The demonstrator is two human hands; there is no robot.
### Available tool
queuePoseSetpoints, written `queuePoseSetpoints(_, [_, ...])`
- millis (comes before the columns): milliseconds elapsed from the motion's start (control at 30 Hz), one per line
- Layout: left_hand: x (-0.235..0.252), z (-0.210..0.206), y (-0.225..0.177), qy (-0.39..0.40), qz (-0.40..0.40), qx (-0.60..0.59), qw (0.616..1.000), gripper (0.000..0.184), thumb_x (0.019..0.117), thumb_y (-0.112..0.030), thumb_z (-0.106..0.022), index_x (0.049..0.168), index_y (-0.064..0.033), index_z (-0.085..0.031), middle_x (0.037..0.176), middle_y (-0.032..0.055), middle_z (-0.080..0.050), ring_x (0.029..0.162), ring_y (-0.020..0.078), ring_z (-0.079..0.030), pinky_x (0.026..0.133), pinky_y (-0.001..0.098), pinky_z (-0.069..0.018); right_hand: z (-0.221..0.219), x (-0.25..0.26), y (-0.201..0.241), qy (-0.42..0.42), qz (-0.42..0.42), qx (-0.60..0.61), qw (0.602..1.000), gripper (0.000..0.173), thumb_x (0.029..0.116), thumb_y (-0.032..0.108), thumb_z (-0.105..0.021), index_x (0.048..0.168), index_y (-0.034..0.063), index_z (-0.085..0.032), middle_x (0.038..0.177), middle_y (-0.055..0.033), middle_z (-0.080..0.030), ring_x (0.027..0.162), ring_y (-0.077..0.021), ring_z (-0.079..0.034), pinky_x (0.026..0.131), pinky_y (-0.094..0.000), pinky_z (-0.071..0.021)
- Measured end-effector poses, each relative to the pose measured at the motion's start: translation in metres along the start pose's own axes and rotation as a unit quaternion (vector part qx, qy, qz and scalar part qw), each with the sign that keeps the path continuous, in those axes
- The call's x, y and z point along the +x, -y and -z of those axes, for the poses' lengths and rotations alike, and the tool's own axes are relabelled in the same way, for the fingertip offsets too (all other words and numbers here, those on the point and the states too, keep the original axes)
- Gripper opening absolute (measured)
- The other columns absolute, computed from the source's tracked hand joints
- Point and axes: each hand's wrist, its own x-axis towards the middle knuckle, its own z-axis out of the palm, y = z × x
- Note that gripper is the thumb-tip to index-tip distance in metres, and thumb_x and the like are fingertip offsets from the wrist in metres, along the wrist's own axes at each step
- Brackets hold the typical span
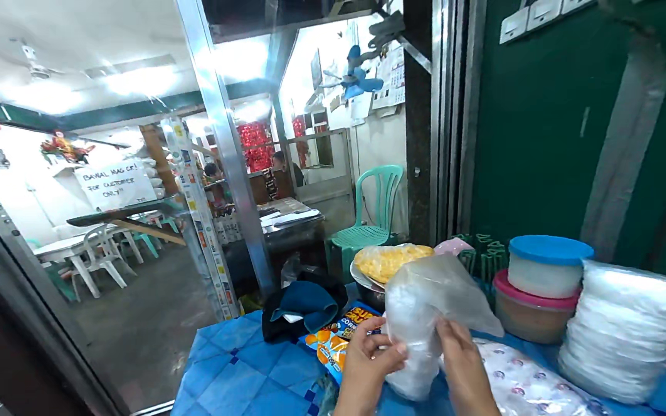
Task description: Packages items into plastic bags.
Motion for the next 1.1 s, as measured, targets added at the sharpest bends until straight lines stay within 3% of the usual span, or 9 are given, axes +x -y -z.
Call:
queuePoseSetpoints(133, [0.002,0.001,0.0,0.003,-0.061,0.164,0.985,0.068,0.0894,-0.016,-0.078,0.148,-0.0038,-0.045,0.095,0.0121,-0.071,0.082,0.0213,-0.072,0.077,0.0375,-0.0623,-0.009,-0.013,-0.011,0.032,0.058,-0.037,0.997,0.077,0.1013,0.05,-0.047,0.149,-0.0098,-0.039,0.151,-0.0295,-0.041,0.142,-0.0297,-0.042,0.12,-0.0414,-0.0346])
queuePoseSetpoints(233, [0.008,0.004,-0.006,-0.05,-0.096,0.252,0.962,0.072,0.0806,-0.042,-0.082,0.141,-0.0111,-0.058,0.127,0.0097,-0.061,0.112,0.0188,-0.061,0.088,0.0362,-0.0558,-0.002,-0.023,-0.034,0.043,0.121,-0.124,0.984,0.086,0.0983,0.057,-0.053,0.147,-0.0129,-0.04,0.15,-0.0342,-0.041,0.141,-0.0407,-0.042,0.118,-0.0517,-0.0338])
queuePoseSetpoints(333, [0.026,-0.006,-0.018,-0.04,-0.13,0.261,0.956,0.097,0.0745,-0.049,-0.085,0.154,-0.0137,-0.043,0.156,0.0159,-0.041,0.139,0.0248,-0.046,0.109,0.0432,-0.0468,0.0,-0.032,-0.042,0.048,0.163,-0.129,0.977,0.084,0.0999,0.053,-0.054,0.147,-0.0145,-0.038,0.15,-0.0354,-0.04,0.142,-0.0393,-0.04,0.119,-0.048,-0.0331])
queuePoseSetpoints(467, [0.037,-0.027,-0.012,-0.032,-0.091,0.233,0.968,0.098,0.068,-0.044,-0.092,0.145,-0.0034,-0.047,0.133,0.0123,-0.062,0.12,0.0145,-0.062,0.106,0.0339,-0.0504,0.007,-0.038,-0.039,0.073,0.137,-0.095,0.983,0.08,0.098,0.047,-0.058,0.148,-0.0119,-0.039,0.152,-0.0327,-0.039,0.145,-0.034,-0.039,0.119,-0.0421,-0.0339])
queuePoseSetpoints(600, [0.043,-0.023,0.014,-0.064,-0.093,0.186,0.976,0.093,0.0652,-0.044,-0.094,0.134,0.0031,-0.052,0.119,0.0131,-0.068,0.108,0.0155,-0.068,0.098,0.0352,-0.0572,0.02,-0.021,-0.024,0.072,0.108,-0.002,0.992,0.064,0.1058,0.039,-0.038,0.15,-0.007,-0.039,0.147,-0.0216,-0.048,0.133,-0.0231,-0.05,0.109,-0.0367,-0.045])
queuePoseSetpoints(767, [0.04,-0.017,0.014,-0.041,-0.074,0.305,0.949,0.101,0.0612,-0.048,-0.091,0.14,-0.0001,-0.05,0.133,0.0143,-0.06,0.124,0.0191,-0.058,0.108,0.0391,-0.0475,0.011,0.009,0.006,0.106,0.097,-0.031,0.989,0.084,0.0967,0.061,-0.05,0.156,0.0031,-0.035,0.151,-0.0173,-0.047,0.138,-0.0219,-0.048,0.114,-0.0423,-0.0421])
queuePoseSetpoints(867, [0.04,-0.002,0.008,0.021,-0.063,0.369,0.927,0.11,0.0593,-0.049,-0.091,0.147,-0.0036,-0.044,0.147,0.0165,-0.05,0.14,0.0265,-0.044,0.118,0.0472,-0.0362,0.003,0.017,0.007,0.165,0.051,-0.025,0.985,0.082,0.0947,0.06,-0.058,0.154,0.0075,-0.037,0.14,-0.0115,-0.058,0.125,-0.0141,-0.06,0.106,-0.0376,-0.051])
queuePoseSetpoints(967, [0.034,0.013,-0.017,0.111,-0.046,0.303,0.945,0.123,0.0679,-0.048,-0.09,0.162,-0.0136,-0.02,0.161,0.0145,-0.033,0.145,0.0251,-0.04,0.116,0.0457,-0.0404,0.003,0.012,-0.001,0.184,0.009,0.034,0.982,0.069,0.1033,0.05,-0.045,0.151,0.0001,-0.038,0.133,-0.011,-0.062,0.118,-0.0097,-0.062,0.103,-0.0304,-0.0524])
queuePoseSetpoints(1100, [0.034,0.01,-0.045,0.105,-0.097,0.182,0.973,0.097,0.088,-0.036,-0.078,0.163,-0.0291,-0.017,0.149,0.0057,-0.052,0.126,0.0221,-0.061,0.101,0.045,-0.0554,-0.005,0.005,-0.004,0.182,0.048,0.016,0.982,0.075,0.1008,0.059,-0.049,0.149,0.0016,-0.042,0.135,-0.0098,-0.061,0.123,-0.0096,-0.06,0.108,-0.0327,-0.0491])
